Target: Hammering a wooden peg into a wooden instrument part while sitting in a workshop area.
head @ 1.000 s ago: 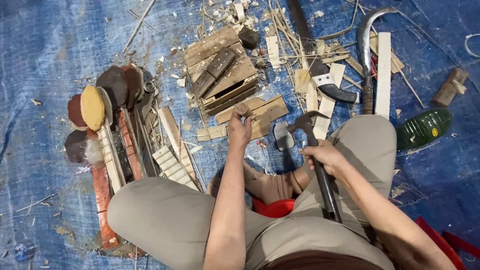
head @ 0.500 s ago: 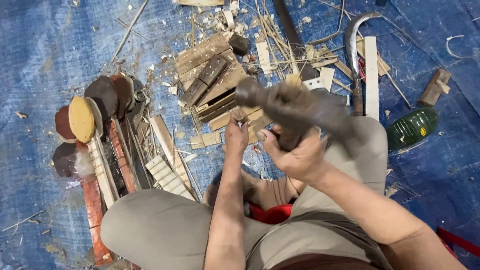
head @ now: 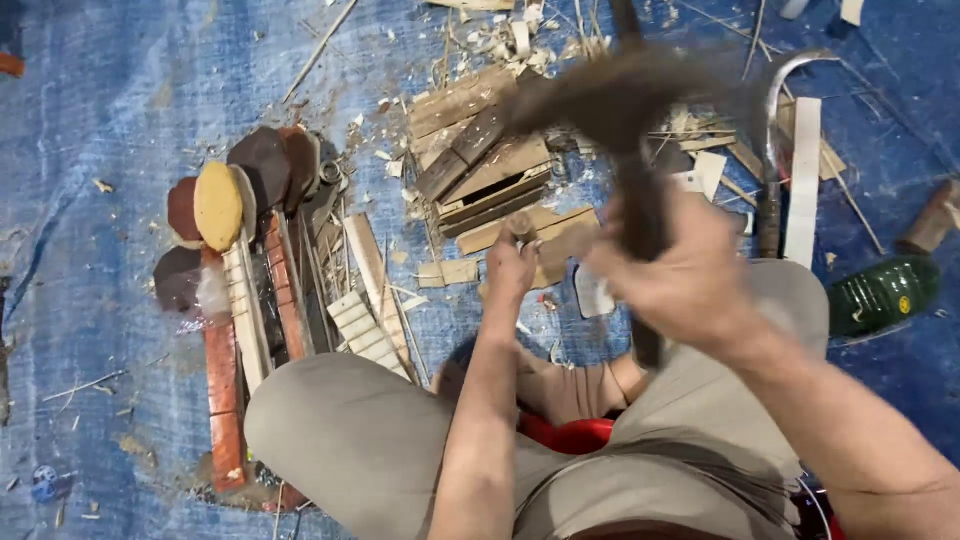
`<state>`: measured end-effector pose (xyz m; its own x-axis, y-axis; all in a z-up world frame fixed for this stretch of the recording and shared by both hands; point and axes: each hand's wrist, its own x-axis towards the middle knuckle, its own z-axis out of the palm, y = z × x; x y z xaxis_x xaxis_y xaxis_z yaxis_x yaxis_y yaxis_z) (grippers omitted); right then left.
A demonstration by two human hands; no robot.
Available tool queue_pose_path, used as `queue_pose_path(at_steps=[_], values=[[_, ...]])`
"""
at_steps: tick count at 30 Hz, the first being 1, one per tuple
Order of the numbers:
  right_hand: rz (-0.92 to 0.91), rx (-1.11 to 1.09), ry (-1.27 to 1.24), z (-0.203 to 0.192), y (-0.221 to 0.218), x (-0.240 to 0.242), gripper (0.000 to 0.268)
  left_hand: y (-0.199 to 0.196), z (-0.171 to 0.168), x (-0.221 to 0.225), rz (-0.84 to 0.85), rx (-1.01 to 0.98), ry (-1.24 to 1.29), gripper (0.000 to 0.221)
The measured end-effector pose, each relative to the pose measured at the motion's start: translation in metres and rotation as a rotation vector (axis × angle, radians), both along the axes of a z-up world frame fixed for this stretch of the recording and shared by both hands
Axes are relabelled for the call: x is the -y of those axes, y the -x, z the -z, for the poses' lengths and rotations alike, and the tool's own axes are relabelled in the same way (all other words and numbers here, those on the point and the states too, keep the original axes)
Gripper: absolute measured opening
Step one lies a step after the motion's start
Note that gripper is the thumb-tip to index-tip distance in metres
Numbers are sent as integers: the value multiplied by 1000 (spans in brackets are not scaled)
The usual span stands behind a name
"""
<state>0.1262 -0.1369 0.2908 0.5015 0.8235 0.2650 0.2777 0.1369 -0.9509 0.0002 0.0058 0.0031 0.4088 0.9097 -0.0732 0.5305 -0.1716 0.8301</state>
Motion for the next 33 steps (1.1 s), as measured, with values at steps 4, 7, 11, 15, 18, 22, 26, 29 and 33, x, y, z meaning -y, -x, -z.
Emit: queue_pose_path(at_steps=[4, 7, 11, 15, 18, 22, 26, 29, 33], values=[[-43, 120, -412, -46, 8, -1, 20, -4, 11, -6, 11, 5, 112, 36], [25, 135, -614, 37, 9, -25, 30, -5, -11, -4, -11, -15, 90, 40], [73, 345, 702, 154, 0, -25, 30, -6, -28, 2, 18, 78, -4, 29], [-111, 231, 888, 93, -1, -18, 44, -16, -17, -9, -5, -70, 73, 29], [-20, 102, 485, 38, -4, -9, 31, -2, -42, 0, 52, 67, 31, 24], [-159, 55, -322, -48, -5, -10, 25, -6, -19, -3, 48, -38, 5, 31], [-65, 121, -322, 9, -16, -4, 20, -6, -55, 4, 52, -34, 34, 28], [-93, 420, 337, 117, -19, -19, 23, -11, -47, -2, 40, -25, 67, 26], [-70, 276, 934, 143, -15, -18, 41, -18, -11, 2, 8, -3, 178, 29]])
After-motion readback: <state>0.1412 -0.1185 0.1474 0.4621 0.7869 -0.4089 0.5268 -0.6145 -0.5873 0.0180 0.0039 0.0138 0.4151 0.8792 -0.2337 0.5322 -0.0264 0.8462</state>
